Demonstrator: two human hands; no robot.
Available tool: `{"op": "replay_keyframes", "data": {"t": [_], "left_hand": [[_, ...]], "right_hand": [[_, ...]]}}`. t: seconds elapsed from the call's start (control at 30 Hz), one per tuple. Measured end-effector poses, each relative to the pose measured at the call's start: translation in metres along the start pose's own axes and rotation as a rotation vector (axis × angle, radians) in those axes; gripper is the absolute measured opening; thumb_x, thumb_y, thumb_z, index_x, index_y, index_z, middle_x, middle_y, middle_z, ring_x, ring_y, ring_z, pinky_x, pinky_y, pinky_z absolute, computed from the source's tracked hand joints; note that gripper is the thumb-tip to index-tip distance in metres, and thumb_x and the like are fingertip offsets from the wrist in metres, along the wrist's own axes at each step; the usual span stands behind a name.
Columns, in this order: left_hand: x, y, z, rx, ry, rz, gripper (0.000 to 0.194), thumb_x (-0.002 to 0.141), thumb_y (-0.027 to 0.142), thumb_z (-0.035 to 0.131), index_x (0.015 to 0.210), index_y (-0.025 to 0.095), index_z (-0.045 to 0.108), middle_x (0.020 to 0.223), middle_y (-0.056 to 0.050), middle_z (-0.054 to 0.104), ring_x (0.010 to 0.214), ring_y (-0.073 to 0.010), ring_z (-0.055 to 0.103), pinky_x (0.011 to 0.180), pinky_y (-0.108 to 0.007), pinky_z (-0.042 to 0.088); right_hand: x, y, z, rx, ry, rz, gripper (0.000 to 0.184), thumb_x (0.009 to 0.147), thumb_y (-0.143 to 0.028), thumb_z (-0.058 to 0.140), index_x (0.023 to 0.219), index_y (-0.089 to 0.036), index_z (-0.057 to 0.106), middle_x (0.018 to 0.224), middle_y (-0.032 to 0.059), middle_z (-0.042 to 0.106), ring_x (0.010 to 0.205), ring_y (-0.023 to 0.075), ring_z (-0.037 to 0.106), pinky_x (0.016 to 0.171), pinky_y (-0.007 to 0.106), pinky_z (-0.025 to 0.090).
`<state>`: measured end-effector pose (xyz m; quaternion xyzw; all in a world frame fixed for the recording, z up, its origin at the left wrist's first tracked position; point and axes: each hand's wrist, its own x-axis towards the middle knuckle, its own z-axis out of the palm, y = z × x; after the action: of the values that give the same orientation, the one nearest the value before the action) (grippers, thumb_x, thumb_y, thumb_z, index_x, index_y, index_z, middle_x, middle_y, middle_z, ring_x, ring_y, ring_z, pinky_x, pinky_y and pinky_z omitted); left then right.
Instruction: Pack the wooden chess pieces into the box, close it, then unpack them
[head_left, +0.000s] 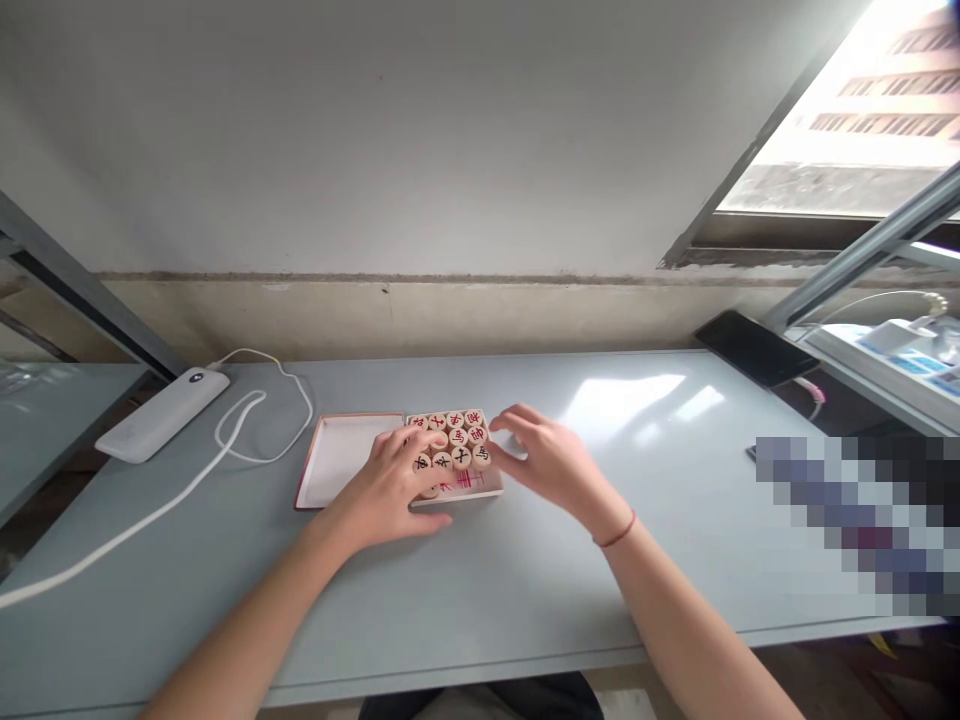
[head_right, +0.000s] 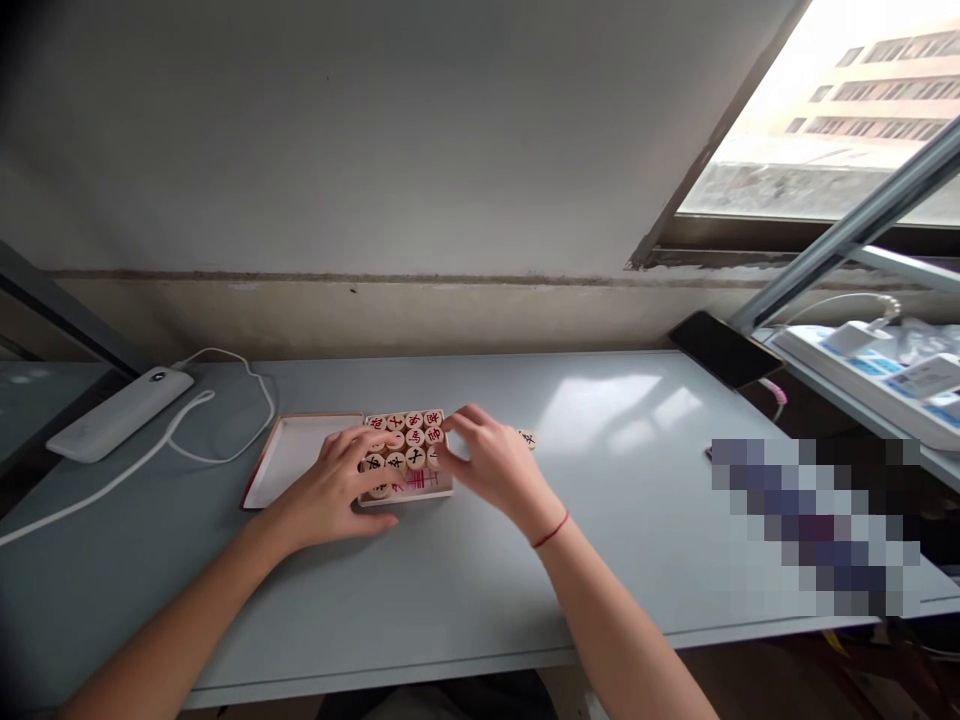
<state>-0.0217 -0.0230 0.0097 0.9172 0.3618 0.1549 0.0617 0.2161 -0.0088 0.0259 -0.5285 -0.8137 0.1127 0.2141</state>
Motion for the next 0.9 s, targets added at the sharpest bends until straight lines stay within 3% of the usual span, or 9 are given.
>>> {"op": "replay_keyframes", "data": {"t": [0.13,0.27,0.37,0.43,0.53,0.63,0.77,0.9], "left_hand": [[0.003,0.004,0.004,-0.017,-0.039,-0.014,0.014,0.075,0.035,0.070,0.084,0.024,0.066,0.127,-0.007,0.049,0.122,-0.0312,0.040,0.100,-0.050,0.036],[0.002,0.002,0.004,-0.017,-0.037,-0.030,0.013,0.076,0.033,0.069,0.075,0.022,0.064,0.126,-0.006,0.051,0.122,-0.0298,0.041,0.100,-0.049,0.036],[0.003,0.002,0.001,-0.033,-0.013,-0.032,0.017,0.076,0.037,0.070,0.085,0.024,0.065,0.127,-0.007,0.051,0.123,-0.0302,0.040,0.101,-0.049,0.035],[0.007,0.004,-0.002,-0.051,0.028,-0.055,0.027,0.077,0.040,0.069,0.099,0.025,0.064,0.127,-0.008,0.051,0.123,-0.0301,0.040,0.101,-0.048,0.036],[0.019,0.008,-0.006,-0.074,0.112,-0.115,0.039,0.085,0.041,0.061,0.120,0.025,0.055,0.123,-0.009,0.054,0.116,-0.0264,0.048,0.098,-0.045,0.041],[0.032,0.012,-0.004,-0.115,0.170,-0.107,0.044,0.090,0.040,0.054,0.130,0.025,0.046,0.119,-0.007,0.058,0.107,-0.0218,0.056,0.094,-0.040,0.046],[0.035,0.014,0.004,-0.183,0.232,-0.062,0.033,0.092,0.035,0.052,0.123,0.026,0.052,0.114,-0.005,0.061,0.106,-0.0202,0.059,0.092,-0.036,0.048],[0.025,0.013,0.005,-0.258,0.198,-0.128,0.019,0.089,0.024,0.055,0.108,0.024,0.058,0.109,-0.004,0.062,0.099,-0.0179,0.061,0.085,-0.031,0.050]], "right_hand": [[0.004,0.026,-0.014,-0.104,-0.109,0.205,0.031,0.084,-0.031,0.054,0.113,-0.024,0.062,0.111,0.0069,0.062,0.062,0.0132,0.059,0.055,0.026,0.040],[0.003,0.035,-0.009,-0.118,-0.174,0.252,0.023,0.084,-0.022,0.049,0.098,-0.023,0.067,0.094,0.0070,0.066,0.068,0.0168,0.061,0.055,0.026,0.038],[0.004,0.035,-0.008,-0.121,-0.193,0.248,0.020,0.085,-0.021,0.048,0.084,-0.022,0.068,0.080,0.0057,0.066,0.063,0.0167,0.059,0.052,0.025,0.035],[0.004,0.030,-0.010,-0.083,-0.149,0.234,0.019,0.085,-0.025,0.049,0.085,-0.023,0.068,0.080,0.0045,0.067,0.062,0.0157,0.058,0.054,0.025,0.037],[0.004,0.016,-0.011,0.136,-0.063,0.192,0.018,0.085,-0.032,0.052,0.095,-0.025,0.066,0.090,0.0014,0.069,0.055,0.0108,0.055,0.056,0.025,0.041],[0.003,0.000,-0.009,0.479,-0.090,0.156,0.023,0.085,-0.039,0.054,0.100,-0.025,0.065,0.098,0.0009,0.068,0.050,0.0063,0.050,0.050,0.022,0.041],[0.001,-0.012,-0.001,0.833,-0.200,0.140,0.029,0.084,-0.042,0.056,0.101,-0.019,0.064,0.099,0.0048,0.067,0.056,0.0072,0.054,0.047,0.020,0.043],[0.001,-0.010,0.003,0.857,-0.228,0.167,0.033,0.083,-0.048,0.057,0.096,-0.018,0.063,0.093,0.0043,0.066,0.056,0.0070,0.051,0.046,0.020,0.043]]}}
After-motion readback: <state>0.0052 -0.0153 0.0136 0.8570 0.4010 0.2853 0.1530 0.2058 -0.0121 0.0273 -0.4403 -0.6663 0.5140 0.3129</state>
